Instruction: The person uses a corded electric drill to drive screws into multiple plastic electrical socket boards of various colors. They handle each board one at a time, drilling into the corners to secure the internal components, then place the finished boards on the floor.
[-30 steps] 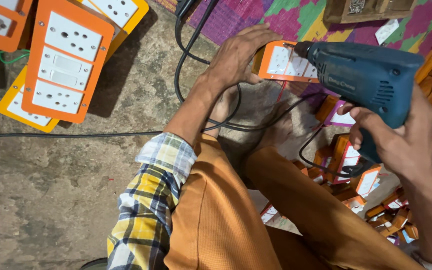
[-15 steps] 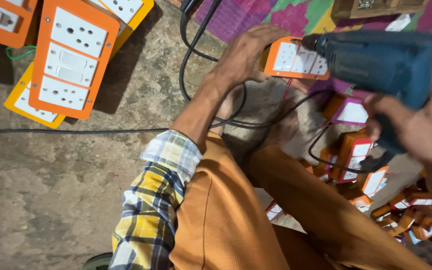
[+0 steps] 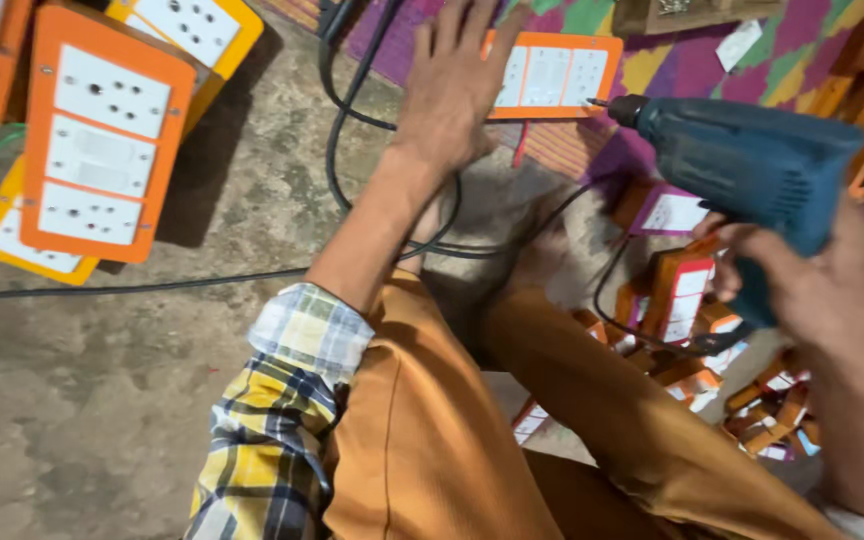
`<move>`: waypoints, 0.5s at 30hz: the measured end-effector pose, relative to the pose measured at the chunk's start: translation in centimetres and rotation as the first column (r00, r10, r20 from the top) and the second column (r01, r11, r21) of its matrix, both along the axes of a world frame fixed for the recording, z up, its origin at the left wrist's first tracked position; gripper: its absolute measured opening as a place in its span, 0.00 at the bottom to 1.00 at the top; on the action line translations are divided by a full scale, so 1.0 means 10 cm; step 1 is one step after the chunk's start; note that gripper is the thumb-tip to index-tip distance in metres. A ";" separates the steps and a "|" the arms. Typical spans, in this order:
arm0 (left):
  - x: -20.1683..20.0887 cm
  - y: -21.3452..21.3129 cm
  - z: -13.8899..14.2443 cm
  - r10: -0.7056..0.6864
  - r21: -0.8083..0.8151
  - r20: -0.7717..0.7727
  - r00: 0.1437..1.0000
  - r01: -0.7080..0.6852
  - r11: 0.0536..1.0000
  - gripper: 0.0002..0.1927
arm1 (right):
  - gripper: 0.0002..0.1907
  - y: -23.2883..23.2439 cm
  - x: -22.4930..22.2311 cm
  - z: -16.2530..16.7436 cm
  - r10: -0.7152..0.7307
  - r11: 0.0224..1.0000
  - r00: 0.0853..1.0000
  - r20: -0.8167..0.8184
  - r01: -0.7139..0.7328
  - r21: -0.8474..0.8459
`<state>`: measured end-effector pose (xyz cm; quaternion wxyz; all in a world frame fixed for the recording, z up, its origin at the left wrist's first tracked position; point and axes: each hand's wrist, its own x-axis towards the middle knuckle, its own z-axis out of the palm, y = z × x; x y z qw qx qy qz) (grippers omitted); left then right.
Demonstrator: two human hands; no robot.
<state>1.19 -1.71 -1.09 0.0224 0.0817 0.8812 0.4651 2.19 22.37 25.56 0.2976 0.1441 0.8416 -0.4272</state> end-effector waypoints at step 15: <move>-0.04 0.39 -0.29 0.063 -0.072 -0.108 0.992 -0.071 0.995 0.46 | 0.22 0.17 0.21 -0.24 0.075 0.993 0.996 -0.053 -0.069 0.095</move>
